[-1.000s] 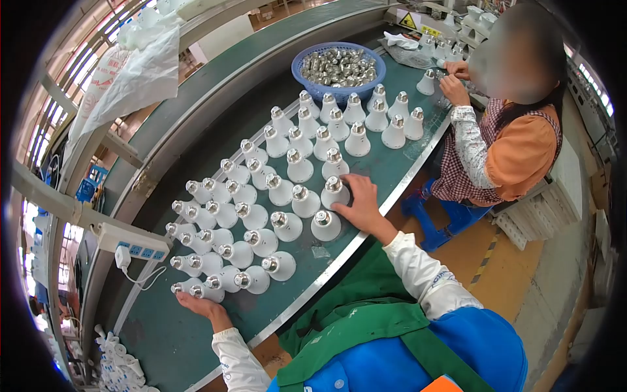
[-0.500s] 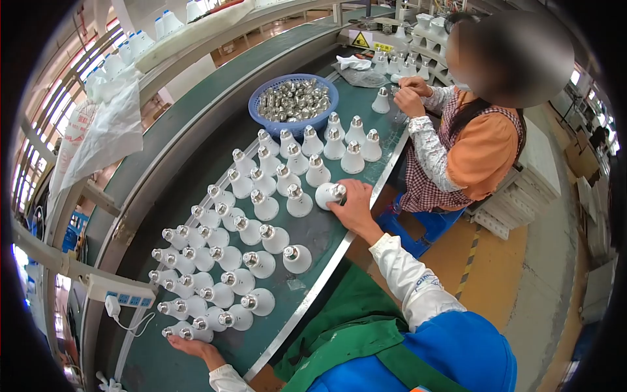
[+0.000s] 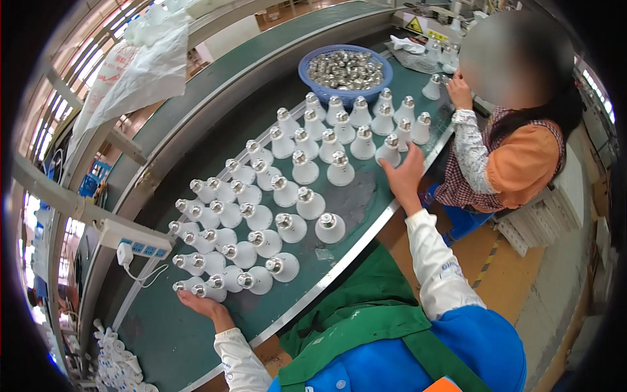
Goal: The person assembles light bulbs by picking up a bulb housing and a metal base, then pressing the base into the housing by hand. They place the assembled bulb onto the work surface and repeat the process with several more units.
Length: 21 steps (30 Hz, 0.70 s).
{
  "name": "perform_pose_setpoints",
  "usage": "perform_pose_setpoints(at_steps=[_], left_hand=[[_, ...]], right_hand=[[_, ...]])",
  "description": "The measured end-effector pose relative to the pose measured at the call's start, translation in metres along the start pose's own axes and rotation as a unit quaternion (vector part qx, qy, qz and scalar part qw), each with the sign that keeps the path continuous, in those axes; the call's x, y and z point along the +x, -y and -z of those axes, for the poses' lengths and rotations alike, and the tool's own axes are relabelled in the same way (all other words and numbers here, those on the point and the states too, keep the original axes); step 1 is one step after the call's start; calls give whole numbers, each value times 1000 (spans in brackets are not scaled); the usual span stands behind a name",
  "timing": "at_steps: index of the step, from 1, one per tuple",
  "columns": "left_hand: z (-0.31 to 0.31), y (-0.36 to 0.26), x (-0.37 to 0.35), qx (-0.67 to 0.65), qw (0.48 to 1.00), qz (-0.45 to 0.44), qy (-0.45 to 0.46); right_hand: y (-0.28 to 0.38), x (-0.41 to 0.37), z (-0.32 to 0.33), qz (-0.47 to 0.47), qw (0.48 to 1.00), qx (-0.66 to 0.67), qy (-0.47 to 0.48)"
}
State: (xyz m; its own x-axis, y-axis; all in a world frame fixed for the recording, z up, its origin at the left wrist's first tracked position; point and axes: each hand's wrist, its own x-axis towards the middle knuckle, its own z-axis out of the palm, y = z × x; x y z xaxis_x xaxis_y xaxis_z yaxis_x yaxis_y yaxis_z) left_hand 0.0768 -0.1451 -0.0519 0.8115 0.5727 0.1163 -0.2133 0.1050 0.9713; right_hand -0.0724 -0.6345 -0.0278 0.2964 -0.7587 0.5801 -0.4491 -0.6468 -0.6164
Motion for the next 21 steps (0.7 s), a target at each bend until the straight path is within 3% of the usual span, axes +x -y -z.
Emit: perform_pose_setpoints(at_steps=[1,3,5,6,7,8,11,13,18,21], left_hand=[[-2,1,-1,2,1000,-5,-8],[-4,2,-3,-12,1000,-19,-6],[10,30,16,-32,999,-22,-1],[0,17,5,-76,997,-14,0],[12,49,21,-18,996,-90,-12],[8,33,11,87,991,-98,-10],[-8,12,-7,179,974,-122,-66],[-1,27,3,128,984,-112,-46],[-5,9,-6,236,962,-124,-63],[-6,8,-7,204,969,-124,-68]], right_hand=[[10,-8,4,3,1000,8,5],[34,-24,10,167,986,21,-2],[54,-32,5,254,966,25,47],[62,-34,0,256,964,35,61],[66,-37,-8,247,964,39,89],[65,-36,-15,247,959,51,129],[45,-54,-42,228,957,-3,177],[40,-57,-47,238,948,-51,205],[6,-31,-68,285,940,-113,151],[-25,-20,-76,279,940,-118,156]])
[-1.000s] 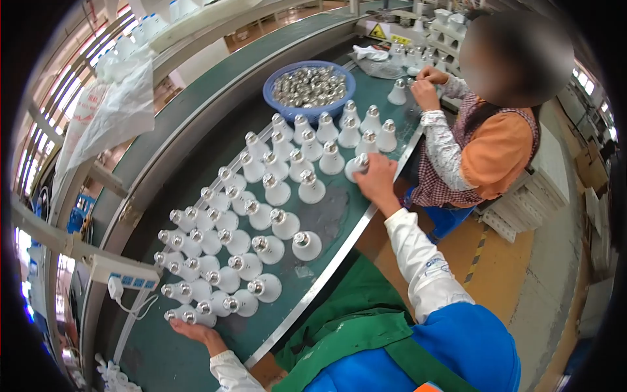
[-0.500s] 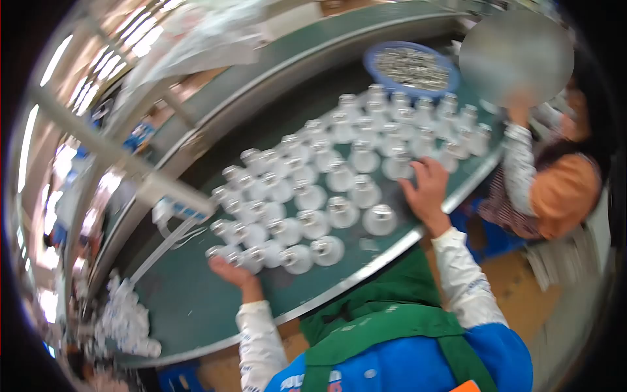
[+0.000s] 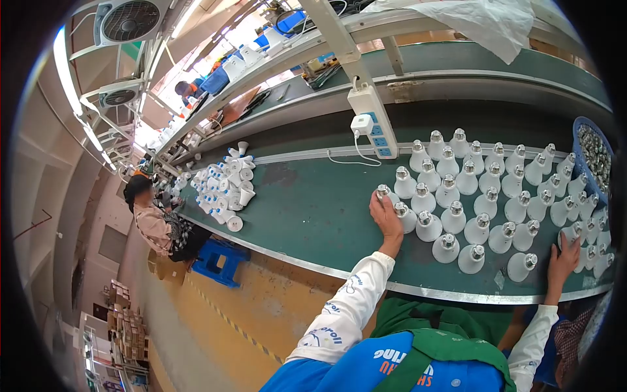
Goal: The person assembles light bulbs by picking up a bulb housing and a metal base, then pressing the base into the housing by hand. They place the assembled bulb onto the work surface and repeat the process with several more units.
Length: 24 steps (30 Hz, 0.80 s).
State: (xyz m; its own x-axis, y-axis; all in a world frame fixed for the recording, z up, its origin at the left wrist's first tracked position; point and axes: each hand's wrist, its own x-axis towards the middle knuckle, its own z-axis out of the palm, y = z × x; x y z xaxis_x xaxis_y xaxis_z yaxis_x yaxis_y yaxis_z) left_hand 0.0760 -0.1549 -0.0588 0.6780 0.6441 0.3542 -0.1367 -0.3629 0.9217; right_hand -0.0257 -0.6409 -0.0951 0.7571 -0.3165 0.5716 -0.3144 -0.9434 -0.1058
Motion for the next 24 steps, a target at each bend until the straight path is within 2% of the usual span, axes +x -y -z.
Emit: perform_pose_setpoints(at_steps=[2,4,7,9,10,12,18,22,24], left_hand=[[1,-4,-1,-3,1000,6,3],[1,-5,-2,-7,1000,12,7],[1,-5,-3,-5,1000,-5,0],[0,-3,-3,1,1000,-4,-4],[0,-4,-2,1,1000,-7,-5],[1,-6,-3,-4,1000,9,0],[2,-7,-4,18,1000,-11,4],[1,-3,-2,11,1000,-14,1],[1,-1,-2,13,1000,-15,1]], right_hand=[[0,0,12,-11,1000,8,11],[26,-4,46,-61,995,80,21],[63,-21,87,-23,998,56,-26],[90,-35,106,42,978,203,35],[99,-45,113,42,977,206,33],[114,-64,119,13,908,388,160],[138,-59,127,-87,905,399,121],[105,-63,89,-105,921,351,131],[90,-59,84,-119,925,356,59]])
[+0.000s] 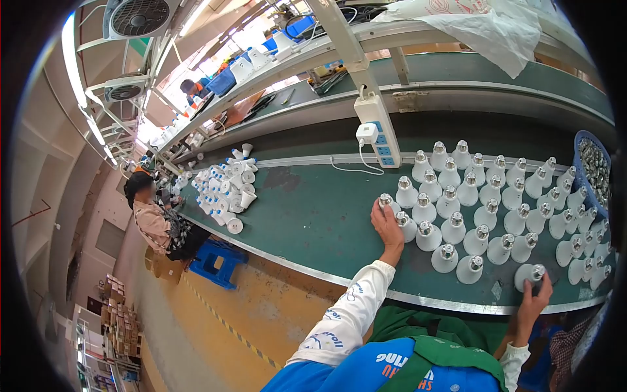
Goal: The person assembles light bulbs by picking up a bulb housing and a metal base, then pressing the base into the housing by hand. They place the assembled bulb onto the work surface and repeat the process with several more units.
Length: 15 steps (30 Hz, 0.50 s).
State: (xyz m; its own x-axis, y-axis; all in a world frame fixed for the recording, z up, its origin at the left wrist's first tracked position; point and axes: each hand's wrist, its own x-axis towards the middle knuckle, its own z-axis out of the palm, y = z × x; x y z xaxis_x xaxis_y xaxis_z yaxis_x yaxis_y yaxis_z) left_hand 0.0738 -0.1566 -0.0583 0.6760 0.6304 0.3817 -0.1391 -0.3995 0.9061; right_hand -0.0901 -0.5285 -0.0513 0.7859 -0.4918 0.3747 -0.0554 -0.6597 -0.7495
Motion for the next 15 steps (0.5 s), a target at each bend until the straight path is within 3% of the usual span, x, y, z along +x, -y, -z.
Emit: perform_pose_setpoints(at_steps=[1,5,8,9,11,13,14,15], left_hand=[[0,1,1,0,1000,0,-1],[-1,0,0,4,1000,3,-3],[1,-1,2,7,1000,8,-6],[0,1,2,6,1000,18,1],[-6,22,4,-50,998,-20,-23],[-3,13,0,-104,994,-12,-4],[-4,28,5,-102,995,-23,2],[-1,21,6,-131,991,17,33]], right_hand=[[-8,8,6,39,998,-50,-25],[-44,38,27,32,987,-134,-87],[-71,48,27,-32,983,-150,-102],[-80,48,24,-23,988,-98,-117],[-89,44,21,-34,988,-98,-113],[-54,35,20,-2,988,-48,-149],[-33,31,23,-18,981,-85,-176],[-16,26,25,-5,978,-77,-196]])
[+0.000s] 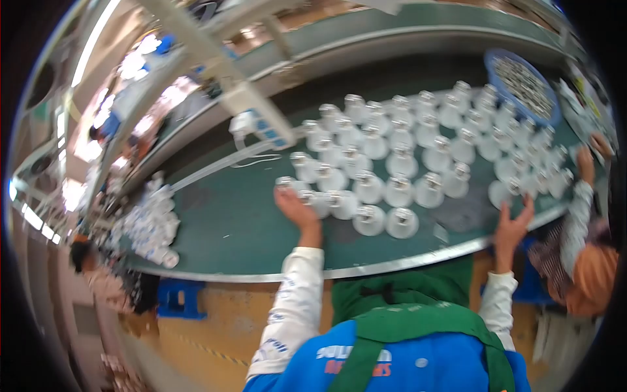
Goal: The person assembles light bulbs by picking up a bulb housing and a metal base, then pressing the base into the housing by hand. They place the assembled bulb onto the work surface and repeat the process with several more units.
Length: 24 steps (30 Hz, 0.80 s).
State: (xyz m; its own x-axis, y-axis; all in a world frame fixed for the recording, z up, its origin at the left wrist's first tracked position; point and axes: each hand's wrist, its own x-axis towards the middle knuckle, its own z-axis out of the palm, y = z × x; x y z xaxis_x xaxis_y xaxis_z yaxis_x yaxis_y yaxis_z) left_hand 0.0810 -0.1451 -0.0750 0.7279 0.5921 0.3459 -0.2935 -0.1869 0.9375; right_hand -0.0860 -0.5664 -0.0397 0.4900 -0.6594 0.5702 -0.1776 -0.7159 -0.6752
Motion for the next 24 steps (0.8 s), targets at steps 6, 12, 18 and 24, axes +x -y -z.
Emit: perform_pose_setpoints(at_steps=[6,12,18,24], left_hand=[[-1,-1,4,-101,994,47,11],[-3,-19,-1,-88,994,67,-8],[-4,-24,-3,-107,991,84,-4],[-4,-28,-5,-96,991,91,-12]], right_hand=[[94,-44,15,129,951,150,237],[139,-86,-34,137,929,165,300],[130,-77,-44,148,923,208,289],[90,-7,-9,105,985,119,74]])
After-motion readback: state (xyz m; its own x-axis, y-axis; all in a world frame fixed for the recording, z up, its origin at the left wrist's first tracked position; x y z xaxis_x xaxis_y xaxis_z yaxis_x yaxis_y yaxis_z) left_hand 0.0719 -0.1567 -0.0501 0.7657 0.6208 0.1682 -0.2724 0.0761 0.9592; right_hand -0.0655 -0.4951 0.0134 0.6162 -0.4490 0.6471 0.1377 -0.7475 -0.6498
